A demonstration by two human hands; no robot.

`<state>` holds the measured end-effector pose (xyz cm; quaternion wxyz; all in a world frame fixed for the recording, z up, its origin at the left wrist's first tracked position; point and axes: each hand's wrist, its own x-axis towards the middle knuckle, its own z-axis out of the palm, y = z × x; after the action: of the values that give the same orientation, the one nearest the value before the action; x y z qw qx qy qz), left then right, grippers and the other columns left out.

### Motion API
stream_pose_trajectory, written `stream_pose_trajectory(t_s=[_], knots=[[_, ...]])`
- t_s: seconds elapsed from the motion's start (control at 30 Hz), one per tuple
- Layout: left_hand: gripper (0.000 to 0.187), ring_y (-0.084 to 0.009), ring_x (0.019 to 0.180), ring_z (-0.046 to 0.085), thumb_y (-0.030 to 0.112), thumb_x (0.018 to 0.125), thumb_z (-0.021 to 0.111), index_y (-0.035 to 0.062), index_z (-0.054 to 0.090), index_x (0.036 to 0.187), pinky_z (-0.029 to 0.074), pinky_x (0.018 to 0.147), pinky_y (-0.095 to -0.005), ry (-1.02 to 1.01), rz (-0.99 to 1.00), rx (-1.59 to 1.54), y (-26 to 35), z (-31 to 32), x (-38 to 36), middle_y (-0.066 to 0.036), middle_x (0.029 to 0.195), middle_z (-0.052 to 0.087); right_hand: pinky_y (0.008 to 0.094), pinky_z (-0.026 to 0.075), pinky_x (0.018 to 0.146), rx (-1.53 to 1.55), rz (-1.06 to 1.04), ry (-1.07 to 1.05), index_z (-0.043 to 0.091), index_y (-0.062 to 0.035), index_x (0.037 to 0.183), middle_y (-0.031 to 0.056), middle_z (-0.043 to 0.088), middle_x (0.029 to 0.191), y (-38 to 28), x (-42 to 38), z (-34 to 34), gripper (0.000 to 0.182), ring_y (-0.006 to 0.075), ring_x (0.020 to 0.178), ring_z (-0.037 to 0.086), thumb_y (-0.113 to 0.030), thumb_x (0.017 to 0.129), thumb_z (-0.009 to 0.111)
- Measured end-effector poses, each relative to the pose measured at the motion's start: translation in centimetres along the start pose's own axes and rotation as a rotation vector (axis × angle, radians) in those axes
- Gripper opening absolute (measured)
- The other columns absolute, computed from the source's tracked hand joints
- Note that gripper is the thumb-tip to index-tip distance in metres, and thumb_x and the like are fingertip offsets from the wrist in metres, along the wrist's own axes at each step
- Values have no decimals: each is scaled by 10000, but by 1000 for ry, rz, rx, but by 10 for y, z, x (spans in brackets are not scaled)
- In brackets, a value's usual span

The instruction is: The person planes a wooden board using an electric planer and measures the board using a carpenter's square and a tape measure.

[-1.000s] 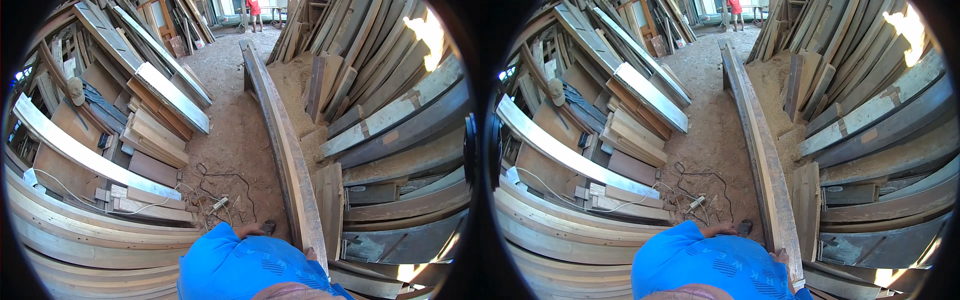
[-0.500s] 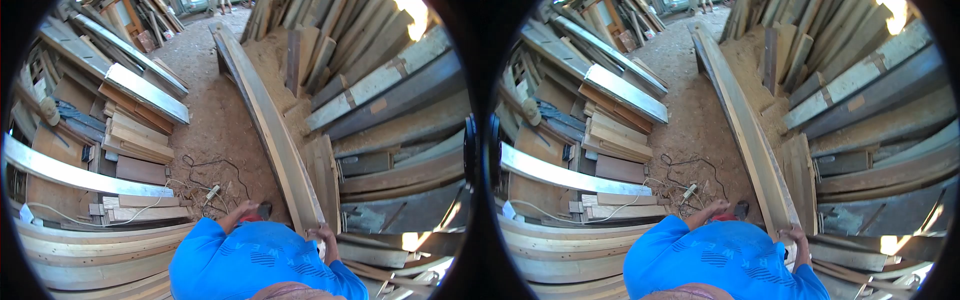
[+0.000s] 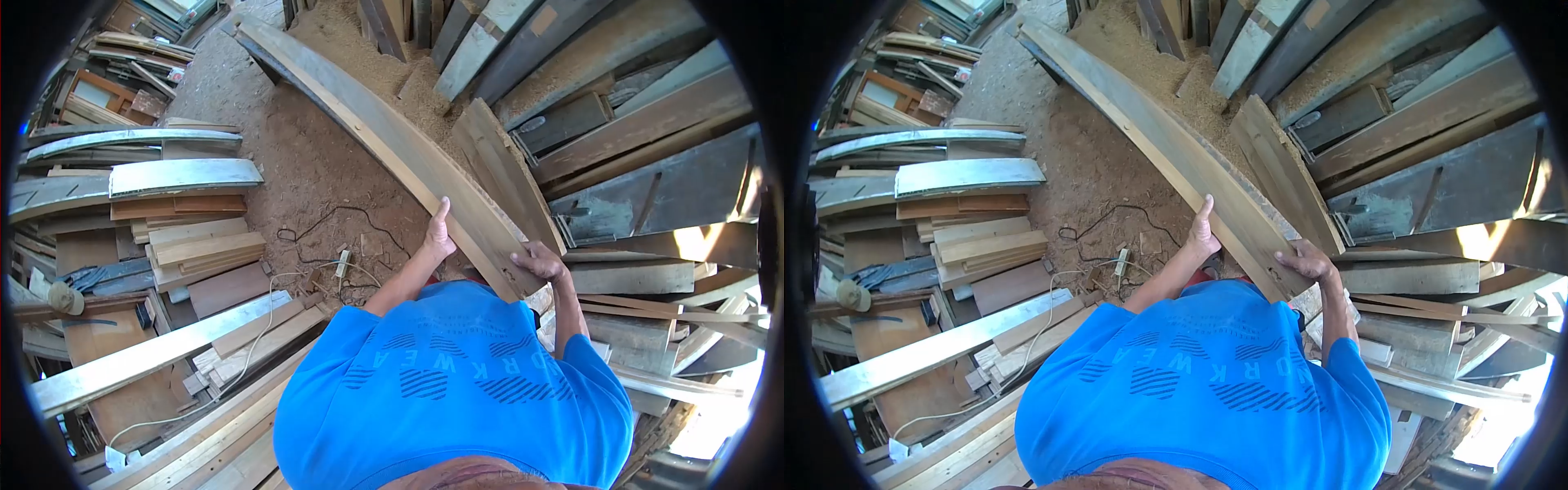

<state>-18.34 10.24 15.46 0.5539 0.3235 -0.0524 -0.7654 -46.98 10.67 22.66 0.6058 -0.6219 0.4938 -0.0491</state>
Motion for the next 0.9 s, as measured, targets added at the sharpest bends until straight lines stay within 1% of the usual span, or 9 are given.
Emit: stream_pose_trajectory(t_s=[0.17, 0.3, 0.47, 0.5, 0.53, 0.57, 0.63, 0.83, 0.9], knots=[[831, -349, 1269, 549, 638, 859, 688, 56, 471, 1410, 440, 1079, -567, -69, -6, -147, 10, 42, -11, -181, 1365, 569, 331, 510, 762, -100, -3, 30, 678, 67, 1158, 98, 717, 939, -44, -26, -16, 603, 149, 892, 639, -482, 909, 691], [803, -359, 1231, 577, 643, 865, 673, 59, 496, 1386, 471, 1049, -570, -61, 70, -132, 37, 94, -32, -176, 1327, 597, 313, 508, 818, 211, -107, 42, 605, 96, 1250, 145, 696, 1019, -88, -68, -38, 668, 169, 968, 651, -489, 931, 656], [726, -361, 1172, 624, 620, 883, 656, 78, 545, 1352, 511, 1016, -561, -219, 230, -334, 83, 162, -49, -161, 1257, 652, 332, 513, 925, 593, -851, -82, 444, 105, 1407, 274, 661, 1181, -155, -119, -60, 826, 286, 1104, 661, -510, 895, 646], [719, -357, 1169, 629, 618, 882, 656, 81, 550, 1350, 517, 1011, -560, -312, 254, -419, 98, 174, -50, -159, 1255, 656, 378, 510, 975, 633, -909, 10, 378, 89, 1451, 327, 621, 1248, -166, -130, -52, 863, 329, 1147, 652, -523, 898, 630], [713, -353, 1165, 633, 616, 882, 656, 85, 555, 1347, 524, 1006, -558, -423, 298, -500, 122, 192, -54, -157, 1253, 660, 443, 498, 1003, 678, -1028, 377, 398, 86, 1438, 319, 604, 1285, -210, -152, -19, 821, 350, 1173, 636, -486, 903, 646], [664, -335, 1181, 632, 580, 915, 634, 84, 557, 1350, 533, 1002, -554, -662, 268, -553, 139, 212, -66, -162, 1295, 642, 466, 491, 1009, 667, -939, 500, 419, 64, 1435, 308, 599, 1296, -223, -161, 3, 778, 373, 1193, 619, -449, 905, 669], [626, -338, 1181, 633, 552, 942, 608, 79, 559, 1350, 540, 991, -554, -665, 367, -599, 173, 234, -75, -161, 1303, 641, 505, 478, 1019, 438, -958, 604, 481, 24, 1406, 288, 578, 1332, -239, -159, 17, 681, 411, 1238, 580, -355, 892, 720], [467, -321, 1207, 617, 456, 1048, 469, 99, 601, 1319, 485, 1046, -564, -622, 386, -671, 265, 248, -78, -143, 1302, 651, 388, 507, 810, 134, -1245, 738, 535, 62, 1255, 153, 588, 1125, -315, -99, 34, 484, 220, 965, 583, -76, 823, 703], [485, -314, 1256, 581, 465, 1052, 455, 100, 573, 1347, 460, 1071, -552, -414, 591, -442, 266, 272, -95, -143, 1352, 618, 335, 495, 825, 222, -1216, 717, 506, 86, 1268, 130, 615, 1097, -350, -96, 38, 510, 165, 975, 565, -91, 825, 685]])
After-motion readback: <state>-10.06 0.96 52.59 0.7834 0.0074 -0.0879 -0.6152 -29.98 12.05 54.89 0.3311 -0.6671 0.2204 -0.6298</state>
